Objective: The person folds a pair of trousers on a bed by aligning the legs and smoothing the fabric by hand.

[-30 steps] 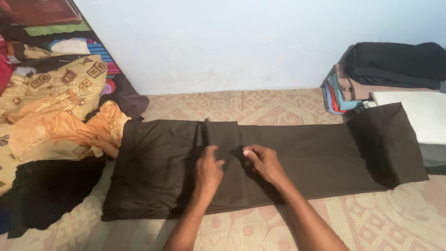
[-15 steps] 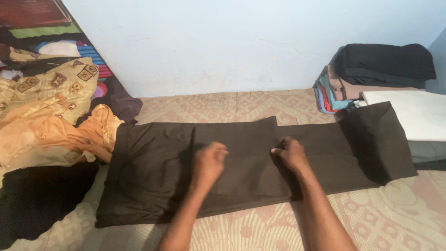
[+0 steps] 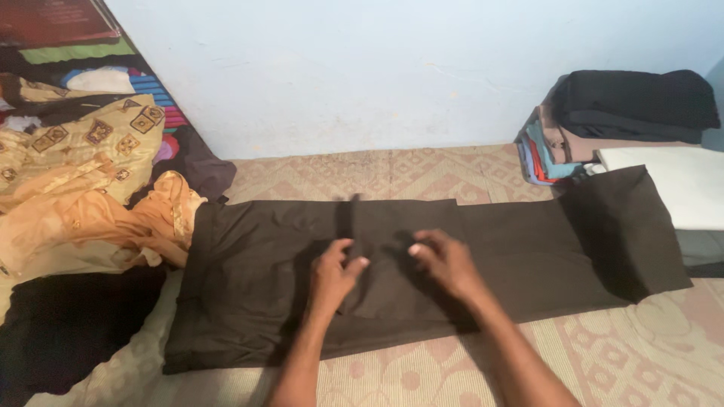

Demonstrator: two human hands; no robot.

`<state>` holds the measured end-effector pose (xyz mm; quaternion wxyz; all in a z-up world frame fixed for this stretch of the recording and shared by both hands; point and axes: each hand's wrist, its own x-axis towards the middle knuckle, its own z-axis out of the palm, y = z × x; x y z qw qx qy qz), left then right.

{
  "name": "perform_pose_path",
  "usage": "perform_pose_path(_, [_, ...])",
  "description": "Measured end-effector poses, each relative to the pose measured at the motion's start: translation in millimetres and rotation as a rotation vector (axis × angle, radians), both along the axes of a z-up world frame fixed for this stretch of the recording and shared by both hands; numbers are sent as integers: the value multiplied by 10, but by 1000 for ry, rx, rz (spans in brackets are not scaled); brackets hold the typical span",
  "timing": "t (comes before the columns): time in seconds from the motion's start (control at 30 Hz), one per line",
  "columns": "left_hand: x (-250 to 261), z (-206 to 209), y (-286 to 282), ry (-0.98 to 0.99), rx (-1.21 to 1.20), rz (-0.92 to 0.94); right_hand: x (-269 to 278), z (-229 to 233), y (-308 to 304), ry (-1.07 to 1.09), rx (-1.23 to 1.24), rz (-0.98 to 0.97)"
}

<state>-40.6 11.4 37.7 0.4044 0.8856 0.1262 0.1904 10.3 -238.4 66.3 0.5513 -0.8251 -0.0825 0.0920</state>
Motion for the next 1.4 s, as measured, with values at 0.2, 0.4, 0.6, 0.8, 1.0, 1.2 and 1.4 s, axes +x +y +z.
perform_pose_path(0.2, [-120, -108, -391, -2, -32, -569, -142, -209, 266, -141, 71, 183])
perform_pose_path(0.4, [-44, -144, -439, -159, 16, -213, -142, -113, 244, 144, 124, 230])
perform_pose_path(0.6, [-123, 151, -538, 166, 197, -130, -254, 228, 206, -16, -115, 190])
perform_pose_path(0.8, [-8, 13, -370, 131, 189, -124, -221, 402, -219, -383, -148, -107])
perform_pose_path(1.0, [61, -147, -203, 57, 40, -116, 46, 435, -1882, -1051, -526, -676])
perform_pose_path(1.2, [168, -174, 365, 132, -143, -12, 210, 110, -3296, -100, -642, -782])
perform_pose_path(1.4, [136, -142, 519, 106, -435, 27, 279, -103, -3520, -63, -104, -826])
